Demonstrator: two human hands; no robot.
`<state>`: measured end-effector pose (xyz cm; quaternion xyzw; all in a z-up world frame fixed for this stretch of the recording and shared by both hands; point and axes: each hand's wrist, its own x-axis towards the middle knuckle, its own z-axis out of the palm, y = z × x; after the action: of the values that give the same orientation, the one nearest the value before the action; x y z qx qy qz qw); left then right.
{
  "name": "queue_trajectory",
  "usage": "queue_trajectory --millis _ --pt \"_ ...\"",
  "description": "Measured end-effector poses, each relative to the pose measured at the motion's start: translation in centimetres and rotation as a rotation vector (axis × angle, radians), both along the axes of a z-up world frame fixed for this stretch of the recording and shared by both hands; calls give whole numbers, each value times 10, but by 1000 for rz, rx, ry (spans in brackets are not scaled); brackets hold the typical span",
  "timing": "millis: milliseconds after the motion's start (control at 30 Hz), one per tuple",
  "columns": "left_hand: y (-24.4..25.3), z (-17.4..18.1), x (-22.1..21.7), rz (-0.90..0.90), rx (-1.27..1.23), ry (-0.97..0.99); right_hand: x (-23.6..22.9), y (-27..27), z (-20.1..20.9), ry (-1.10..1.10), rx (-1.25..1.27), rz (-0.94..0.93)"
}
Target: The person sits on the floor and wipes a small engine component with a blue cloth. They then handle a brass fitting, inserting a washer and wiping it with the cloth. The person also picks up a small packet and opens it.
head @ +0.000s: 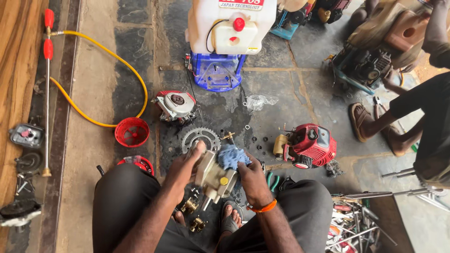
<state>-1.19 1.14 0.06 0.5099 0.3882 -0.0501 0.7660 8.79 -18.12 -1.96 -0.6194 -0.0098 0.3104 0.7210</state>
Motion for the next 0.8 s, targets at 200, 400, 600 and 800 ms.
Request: queue_trajectory --millis 200,400,600,800 --pt "1 0 -6 203 -368 -245 8 -6 3 -596 -385 -39" --pt "8 6 -8 214 -565 -477 1 -15 63 166 539 -72" --pt "-7 -7 -3 274 -698 -393 -50 19 25 -386 118 4" --pt "-16 2 5 251 -749 -449 7 -1 2 -644 -12 -179"
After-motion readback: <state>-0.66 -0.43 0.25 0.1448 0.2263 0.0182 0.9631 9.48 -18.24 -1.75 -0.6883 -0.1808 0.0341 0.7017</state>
